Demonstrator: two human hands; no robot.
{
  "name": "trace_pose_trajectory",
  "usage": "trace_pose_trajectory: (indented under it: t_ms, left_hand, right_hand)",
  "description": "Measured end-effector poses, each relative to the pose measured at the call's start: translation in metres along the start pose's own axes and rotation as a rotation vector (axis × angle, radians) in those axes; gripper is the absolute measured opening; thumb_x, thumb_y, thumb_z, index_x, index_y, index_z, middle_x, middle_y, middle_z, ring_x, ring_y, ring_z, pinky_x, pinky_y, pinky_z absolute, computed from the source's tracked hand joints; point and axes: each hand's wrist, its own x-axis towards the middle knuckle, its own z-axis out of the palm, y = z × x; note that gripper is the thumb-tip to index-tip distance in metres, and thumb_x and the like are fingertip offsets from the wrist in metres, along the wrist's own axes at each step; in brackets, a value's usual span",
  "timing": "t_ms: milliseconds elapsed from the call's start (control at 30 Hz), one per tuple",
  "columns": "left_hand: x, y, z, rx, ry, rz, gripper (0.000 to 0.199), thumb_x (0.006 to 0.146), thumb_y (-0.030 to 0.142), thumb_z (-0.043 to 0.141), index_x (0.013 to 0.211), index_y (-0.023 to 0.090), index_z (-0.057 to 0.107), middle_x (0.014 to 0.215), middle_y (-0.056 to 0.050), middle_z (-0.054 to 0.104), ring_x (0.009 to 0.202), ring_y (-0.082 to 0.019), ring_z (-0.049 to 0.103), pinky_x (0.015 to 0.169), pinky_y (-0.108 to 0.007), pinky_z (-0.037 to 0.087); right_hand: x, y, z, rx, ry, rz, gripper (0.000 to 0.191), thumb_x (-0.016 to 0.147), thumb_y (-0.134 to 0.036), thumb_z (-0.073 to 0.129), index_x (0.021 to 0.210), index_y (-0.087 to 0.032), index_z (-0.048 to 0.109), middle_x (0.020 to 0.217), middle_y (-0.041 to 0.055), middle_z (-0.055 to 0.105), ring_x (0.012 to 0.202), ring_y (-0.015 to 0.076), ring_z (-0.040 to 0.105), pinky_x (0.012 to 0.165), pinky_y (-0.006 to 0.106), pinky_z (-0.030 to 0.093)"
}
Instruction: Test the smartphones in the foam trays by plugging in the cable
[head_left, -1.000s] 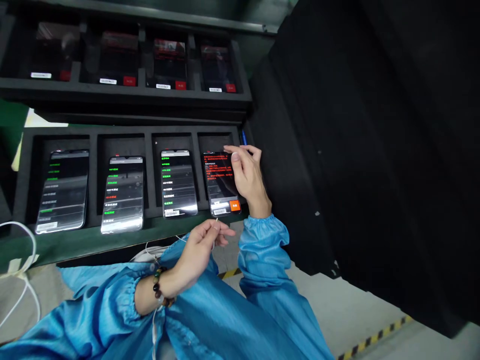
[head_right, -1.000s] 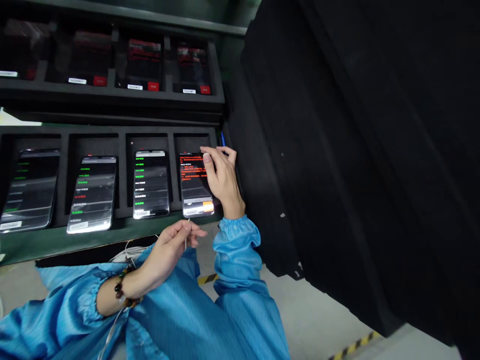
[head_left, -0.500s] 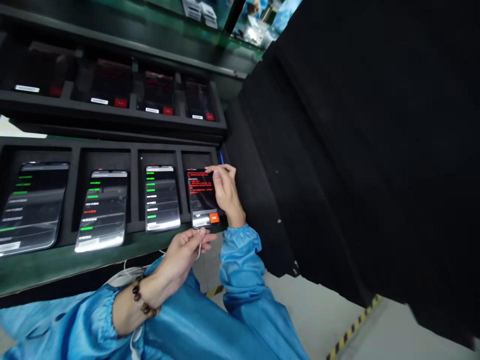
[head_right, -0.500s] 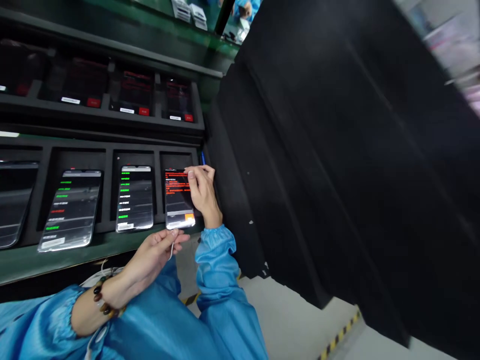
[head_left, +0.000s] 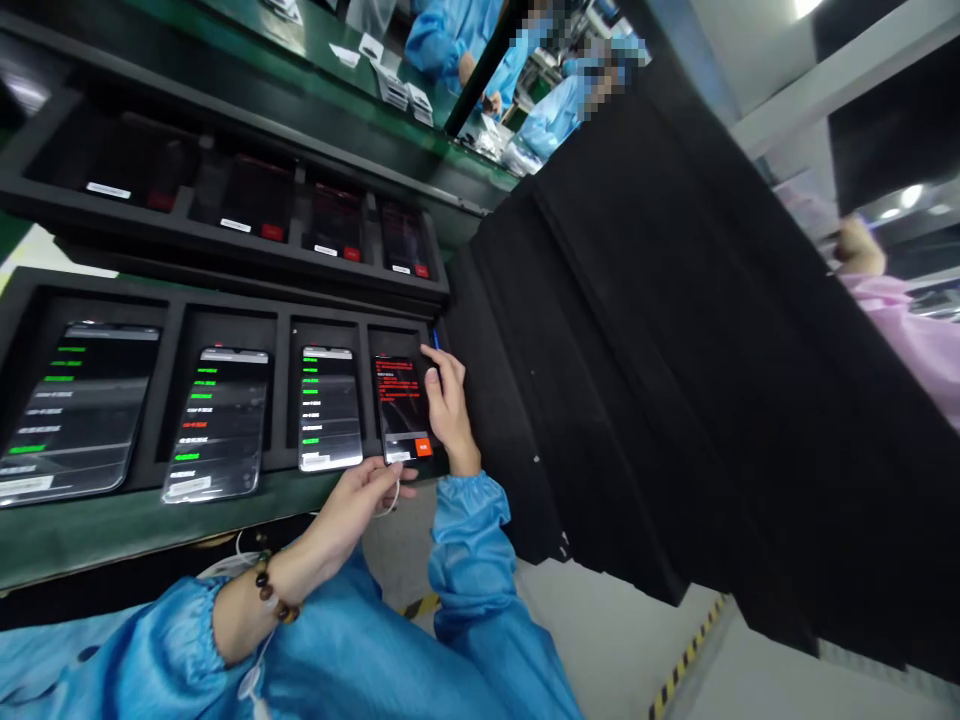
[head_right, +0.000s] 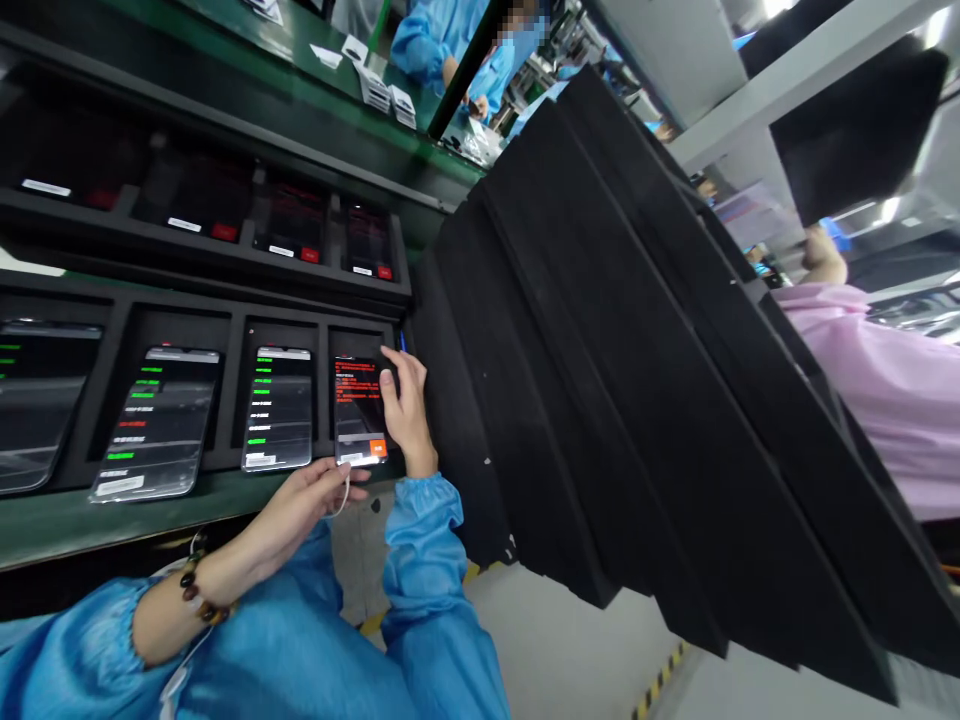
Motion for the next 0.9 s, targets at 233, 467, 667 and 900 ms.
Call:
trace_pose_trajectory:
  t_ms: [233, 467, 667, 900]
  left_hand:
    - [-0.004, 0.006, -0.013, 0.089, -0.167, 0.035, 0.071, 0.079, 0.066, 0.095, 0.127, 0.018, 0.072, 0.144, -0.02, 0.075, 0.12, -0.03, 0.075, 0.1, -0.037, 0.047]
    - [-0.005, 0.006, -0.015, 0.043, -0.196, 0.002, 0.059, 0.085, 0.061, 0.091, 0.12, 0.018, 0.071, 0.149, -0.023, 0.072, 0.13, -0.035, 0.073, 0.103, -0.039, 0.047]
    - [-0.004, 0.006, -0.017, 0.014, -0.2, -0.031, 0.058, 0.085, 0.057, 0.093, 0.125, 0.02, 0.073, 0.151, -0.022, 0.071, 0.132, -0.036, 0.073, 0.111, -0.043, 0.046]
    - [-0.006, 0.009, -0.016, 0.021, -0.192, -0.026, 0.058, 0.084, 0.062, 0.09, 0.118, 0.018, 0.073, 0.149, -0.022, 0.072, 0.133, -0.036, 0.071, 0.114, -0.044, 0.046]
  right_hand:
    - [-0.043, -0.001, -0.013, 0.162, -0.177, 0.132, 0.079, 0.105, -0.061, 0.072, 0.174, -0.034, 0.043, 0.184, 0.005, 0.039, 0.175, 0.0274, 0.029, 0.147, 0.054, 0.021]
    - [-0.042, -0.004, -0.018, 0.113, -0.272, 0.12, 0.092, 0.099, -0.064, 0.078, 0.177, -0.035, 0.039, 0.188, 0.0046, 0.03, 0.179, 0.0305, 0.016, 0.147, 0.057, 0.014]
    - [-0.044, -0.001, -0.017, 0.187, -0.27, 0.187, 0.079, 0.108, -0.064, 0.064, 0.177, -0.037, 0.038, 0.189, -0.0002, 0.029, 0.179, 0.0266, 0.015, 0.148, 0.056, 0.011]
    - [-0.045, -0.003, -0.014, 0.175, -0.235, 0.211, 0.07, 0.11, -0.061, 0.058, 0.175, -0.037, 0.044, 0.187, -0.0021, 0.034, 0.178, 0.0265, 0.017, 0.148, 0.058, 0.01]
